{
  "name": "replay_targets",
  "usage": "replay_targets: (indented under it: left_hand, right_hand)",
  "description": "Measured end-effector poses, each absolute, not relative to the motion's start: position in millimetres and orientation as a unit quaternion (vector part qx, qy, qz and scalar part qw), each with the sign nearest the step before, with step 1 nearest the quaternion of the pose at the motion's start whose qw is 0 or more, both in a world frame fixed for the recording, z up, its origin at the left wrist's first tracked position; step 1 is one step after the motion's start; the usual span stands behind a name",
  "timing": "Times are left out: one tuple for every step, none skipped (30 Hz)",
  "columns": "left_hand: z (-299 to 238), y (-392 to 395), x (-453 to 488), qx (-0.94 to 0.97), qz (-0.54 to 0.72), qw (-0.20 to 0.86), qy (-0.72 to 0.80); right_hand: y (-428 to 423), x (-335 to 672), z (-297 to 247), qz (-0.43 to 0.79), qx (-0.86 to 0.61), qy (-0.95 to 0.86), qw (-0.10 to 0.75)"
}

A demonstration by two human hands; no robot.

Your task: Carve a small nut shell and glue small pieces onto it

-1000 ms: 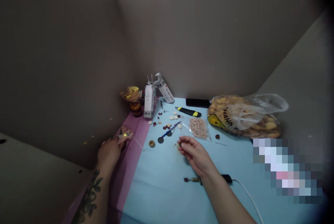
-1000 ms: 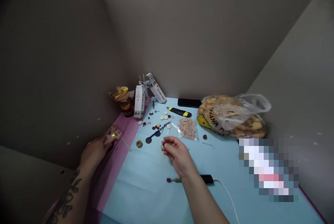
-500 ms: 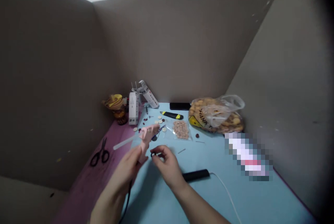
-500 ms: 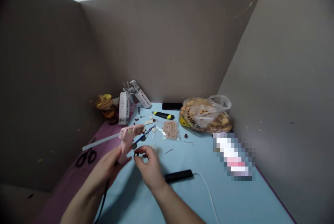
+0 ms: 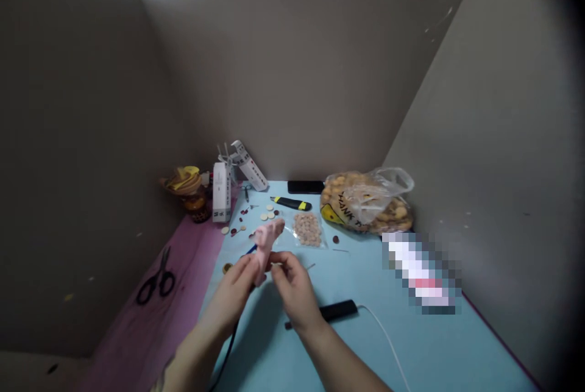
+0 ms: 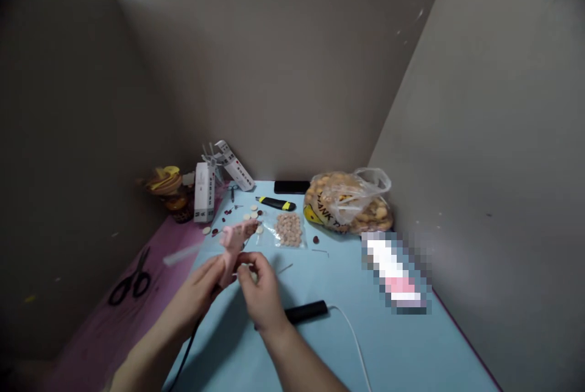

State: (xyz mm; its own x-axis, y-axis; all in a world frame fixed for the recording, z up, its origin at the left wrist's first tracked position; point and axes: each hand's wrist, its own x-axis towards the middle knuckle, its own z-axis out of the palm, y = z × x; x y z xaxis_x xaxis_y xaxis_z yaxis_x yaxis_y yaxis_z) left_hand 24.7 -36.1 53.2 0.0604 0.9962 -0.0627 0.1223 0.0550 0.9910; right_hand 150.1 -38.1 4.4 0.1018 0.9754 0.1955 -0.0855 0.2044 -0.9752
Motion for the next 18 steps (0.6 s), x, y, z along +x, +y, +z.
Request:
replay_targets:
  left_hand:
    - [52,-36,26,0.576,0.422,0.447,0.54]
    - [50,-35,27,0.616,0.403,0.407,0.541]
    - [48,-35,29,0.65,0.387,0.379,0.533]
    - [47,-35,30,0.675,0.382,0.359,0.519]
    - [45,-34,30,0.693,0.38,0.353,0.5]
    - [44,-32,30,0.705,0.378,0.356,0.484]
    - [42,-30,29,0.707,0.376,0.365,0.474]
    - [41,-26,27,0.702,0.377,0.373,0.476]
    - [39,-22,25,0.688,0.384,0.377,0.487]
    - [36,-16,21,0.671,0.391,0.381,0.502]
    - [33,-11,18,0.653,0.397,0.387,0.516]
    - [29,-6,14,0.637,0.402,0.394,0.526]
    - [25,-2,11,0.627,0.403,0.404,0.531]
    - [21,1,9,0.619,0.401,0.417,0.531]
    - [18,3,7,0.616,0.396,0.432,0.527]
    - [15,2,7,0.616,0.39,0.445,0.519]
    - [13,1,7,0.622,0.384,0.457,0.507]
    - [11,-2,7,0.634,0.377,0.467,0.488]
  right_hand:
    - [-38,150,3,0.463,-0.432,-0.488,0.6]
    - [-37,149,1,0.485,-0.418,-0.469,0.609]
    - [-36,148,0,0.51,-0.405,-0.44,0.618]
    - [-35,148,-1,0.535,-0.395,-0.405,0.627]
    - [-34,148,-2,0.559,-0.388,-0.367,0.634]
    - [-33,147,-2,0.578,-0.384,-0.329,0.64]
    - [-31,147,-2,0.589,-0.384,-0.298,0.646]
    - [-31,147,-2,0.594,-0.386,-0.271,0.652]
    - [-30,147,-1,0.596,-0.388,-0.249,0.658]
    - [-29,148,0,0.597,-0.392,-0.235,0.66]
    - [-29,149,1,0.595,-0.402,-0.226,0.659]
    - [-29,150,2,0.59,-0.419,-0.224,0.653]
    - [-29,150,3,0.582,-0.44,-0.229,0.644]
    - [-30,151,4,0.574,-0.463,-0.239,0.631]
    - [-30,152,5,0.57,-0.485,-0.251,0.614]
    - [-31,152,6,0.569,-0.504,-0.261,0.595]
    - [-32,152,7,0.572,-0.517,-0.267,0.578]
    - [-34,151,7,0.576,-0.524,-0.266,0.568]
